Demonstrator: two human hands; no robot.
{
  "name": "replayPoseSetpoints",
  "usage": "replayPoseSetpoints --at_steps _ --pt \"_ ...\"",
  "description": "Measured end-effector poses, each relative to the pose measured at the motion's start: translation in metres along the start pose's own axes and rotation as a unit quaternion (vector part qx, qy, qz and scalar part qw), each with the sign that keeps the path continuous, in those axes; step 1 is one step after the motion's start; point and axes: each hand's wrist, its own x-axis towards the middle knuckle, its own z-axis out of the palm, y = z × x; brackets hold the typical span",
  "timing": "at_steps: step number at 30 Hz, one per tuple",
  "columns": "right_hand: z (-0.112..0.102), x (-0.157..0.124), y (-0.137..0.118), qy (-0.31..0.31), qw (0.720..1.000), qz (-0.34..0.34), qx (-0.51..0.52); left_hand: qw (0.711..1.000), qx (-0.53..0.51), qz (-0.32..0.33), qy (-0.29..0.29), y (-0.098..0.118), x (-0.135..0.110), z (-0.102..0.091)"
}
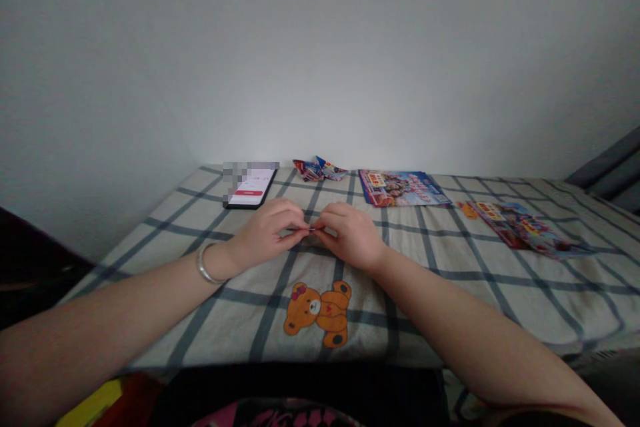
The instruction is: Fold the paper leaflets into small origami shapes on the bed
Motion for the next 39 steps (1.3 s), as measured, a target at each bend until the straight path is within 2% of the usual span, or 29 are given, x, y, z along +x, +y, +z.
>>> replayPoseSetpoints --at_steps 8,18,24,39 --pt "0.000 -0.001 0.000 0.003 0.999 0.020 0.031 0.998 -0.047 -0.042 -0.014 0.002 0.001 0.001" --pt "0.003 -0.002 0.004 0.019 0.999 0.022 0.027 0.994 -0.087 -0.068 0.004 -0.002 -0.001 0.001" --pt "0.002 -0.002 0.005 0.023 0.999 0.019 0.018 0.996 -0.080 -0.044 0.005 -0.007 -0.003 0.002" --pt "-0.001 0.002 -0.007 0.006 1.000 0.015 0.014 0.997 -0.074 -0.036 0.000 -0.001 0.000 0.000"
